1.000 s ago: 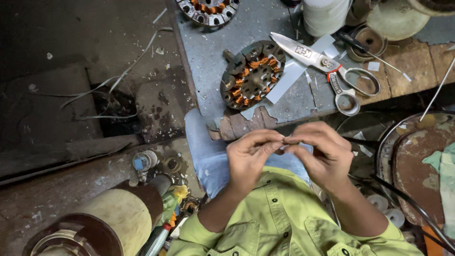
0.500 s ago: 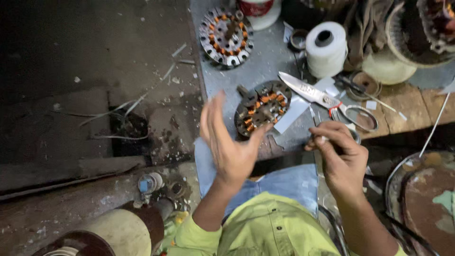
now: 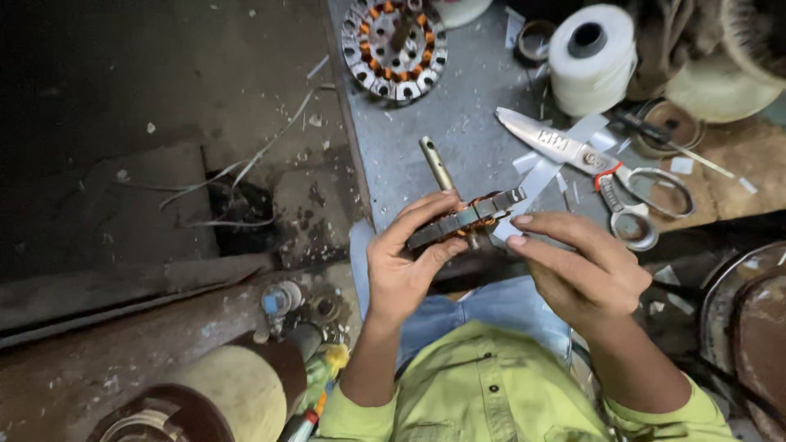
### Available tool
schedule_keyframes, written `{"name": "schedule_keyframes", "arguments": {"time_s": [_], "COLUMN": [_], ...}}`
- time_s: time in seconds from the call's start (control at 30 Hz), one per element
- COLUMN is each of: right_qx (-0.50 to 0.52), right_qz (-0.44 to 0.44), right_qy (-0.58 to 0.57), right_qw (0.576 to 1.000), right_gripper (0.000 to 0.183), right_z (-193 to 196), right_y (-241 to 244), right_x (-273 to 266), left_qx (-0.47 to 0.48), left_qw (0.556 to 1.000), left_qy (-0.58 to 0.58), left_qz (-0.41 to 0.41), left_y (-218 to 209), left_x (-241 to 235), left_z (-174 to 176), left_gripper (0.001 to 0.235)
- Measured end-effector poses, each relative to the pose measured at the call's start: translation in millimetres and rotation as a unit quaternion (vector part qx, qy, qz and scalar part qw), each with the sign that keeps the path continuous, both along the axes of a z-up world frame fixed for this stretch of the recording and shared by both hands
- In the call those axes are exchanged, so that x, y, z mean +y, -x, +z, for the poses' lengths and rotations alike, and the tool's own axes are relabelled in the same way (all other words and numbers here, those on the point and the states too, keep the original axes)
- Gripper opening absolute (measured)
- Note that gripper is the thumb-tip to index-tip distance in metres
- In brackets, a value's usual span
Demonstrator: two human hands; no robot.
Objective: The person inserts small white insulating paper pieces into the slots of a motor stator core. They use scissors to cut the paper to size and a small metal tool to press the pieces into place. The work is performed one slot at a time on a cluttered workbench.
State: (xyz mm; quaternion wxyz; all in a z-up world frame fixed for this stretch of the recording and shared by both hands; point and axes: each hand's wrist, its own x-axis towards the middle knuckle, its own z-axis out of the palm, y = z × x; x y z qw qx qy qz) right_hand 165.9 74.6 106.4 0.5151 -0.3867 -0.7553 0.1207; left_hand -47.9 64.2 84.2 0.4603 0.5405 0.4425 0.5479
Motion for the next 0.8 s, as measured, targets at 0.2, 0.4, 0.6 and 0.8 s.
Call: {"name": "schedule_keyframes", "arguments": {"time_s": [0.2,0.4,0.6,0.8], "right_qx": [-0.071,-0.065,-0.035,-0.049], "right_qz": [0.048,0.08,0.12,0.093], "right_qy": [-0.074,-0.05,0.029,0.05], "right_qw": [0.994,0.993,0.992,0.993], "right_gripper": [0.021,0.02,0.023,0.026], "right_z": [2.2,10.2,29.1,38.7], "right_y": [3.4,0.5,-3.3,4.6], "right_x": [8.0,14.4,19.1,16.8], "left_qx": [0.059,0.06,0.092,0.097], "left_qw": [0.996,0.994,0.99,0.988], "left_qy": [-0.069,-0.094,-0.103,-0.116], "left_qz": [-0.004,0.0,0.028,0.021], "left_y": [1.6,-0.3,-5.7,-4.2], "left_x": [-1.7,0.5,1.1,0.5], "left_z": [-2.5,-3.8,-5.4,-6.8], "left_gripper": [0.042,0.052,0.048,0.042]}}
